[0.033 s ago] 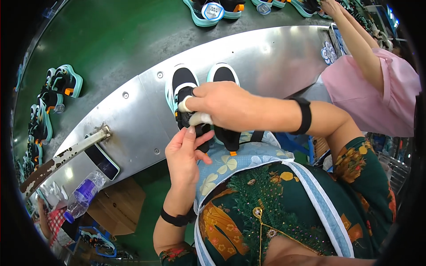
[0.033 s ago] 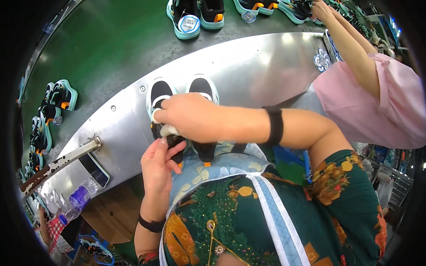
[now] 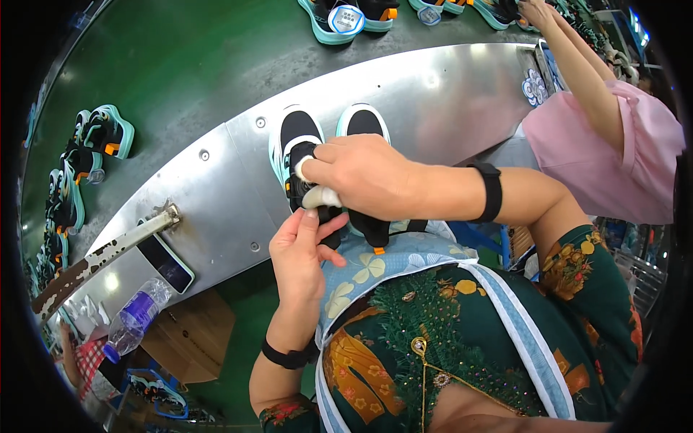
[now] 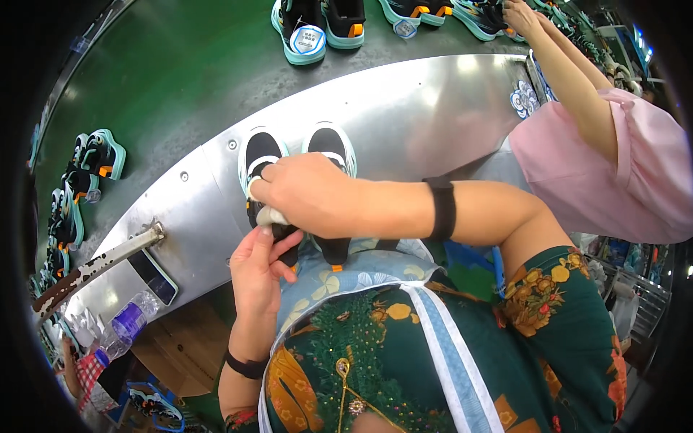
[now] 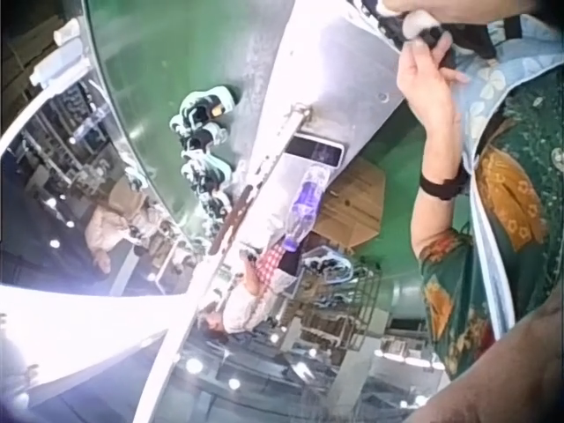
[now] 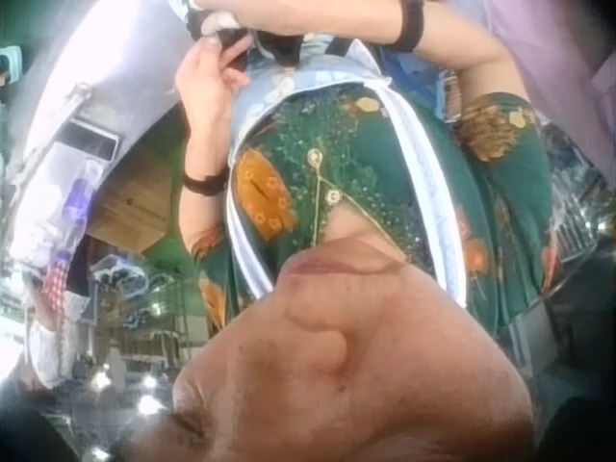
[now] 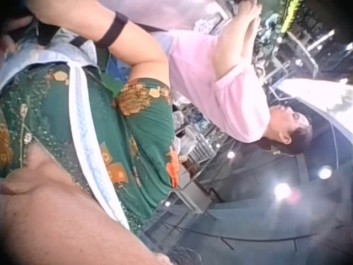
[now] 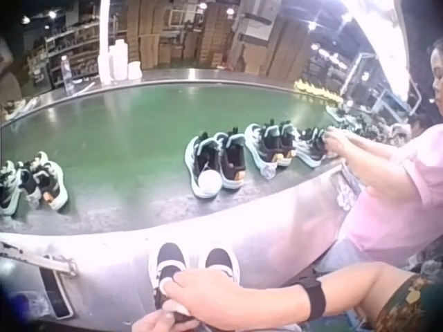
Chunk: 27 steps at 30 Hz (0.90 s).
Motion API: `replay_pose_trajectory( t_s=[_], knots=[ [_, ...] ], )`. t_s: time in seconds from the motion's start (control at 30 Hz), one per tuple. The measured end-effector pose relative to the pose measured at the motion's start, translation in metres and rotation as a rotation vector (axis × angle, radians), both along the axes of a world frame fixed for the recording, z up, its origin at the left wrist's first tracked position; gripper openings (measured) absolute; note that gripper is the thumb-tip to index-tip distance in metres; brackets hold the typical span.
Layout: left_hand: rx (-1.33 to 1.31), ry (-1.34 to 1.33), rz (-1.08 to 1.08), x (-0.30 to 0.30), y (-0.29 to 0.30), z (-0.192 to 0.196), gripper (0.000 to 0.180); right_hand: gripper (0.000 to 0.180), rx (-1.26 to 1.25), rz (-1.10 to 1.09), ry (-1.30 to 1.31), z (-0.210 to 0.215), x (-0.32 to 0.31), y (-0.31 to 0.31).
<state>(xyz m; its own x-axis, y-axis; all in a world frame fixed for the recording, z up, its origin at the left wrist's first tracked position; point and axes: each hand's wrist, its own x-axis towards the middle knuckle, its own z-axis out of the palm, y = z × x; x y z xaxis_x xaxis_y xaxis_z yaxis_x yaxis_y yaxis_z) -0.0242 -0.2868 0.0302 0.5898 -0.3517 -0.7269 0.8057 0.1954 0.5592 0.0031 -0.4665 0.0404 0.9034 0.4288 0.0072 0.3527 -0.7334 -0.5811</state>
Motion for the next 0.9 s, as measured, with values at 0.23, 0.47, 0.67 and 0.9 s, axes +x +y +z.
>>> replay_pose_trajectory(
  t_s=[0.23,0.47,0.67,0.9],
  knots=[
    [-0.015,-0.002,-0.005,0.001,0.002,-0.001,0.032,0.027,0.085,0.038,0.032,0.004,0.008,-0.003],
    [0.007,0.004,0.000,0.001,0.001,-0.001,0.033,0.026,0.005,0.054,0.243,0.013,0.020,-0.006],
    [0.007,0.003,0.007,0.000,-0.002,-0.003,0.034,0.022,-0.126,-0.015,0.029,0.001,0.002,0.004],
    [0.016,0.001,-0.003,-0.002,-0.006,-0.002,0.033,0.027,-0.012,-0.034,0.095,0.001,0.002,-0.003]
  ],
)
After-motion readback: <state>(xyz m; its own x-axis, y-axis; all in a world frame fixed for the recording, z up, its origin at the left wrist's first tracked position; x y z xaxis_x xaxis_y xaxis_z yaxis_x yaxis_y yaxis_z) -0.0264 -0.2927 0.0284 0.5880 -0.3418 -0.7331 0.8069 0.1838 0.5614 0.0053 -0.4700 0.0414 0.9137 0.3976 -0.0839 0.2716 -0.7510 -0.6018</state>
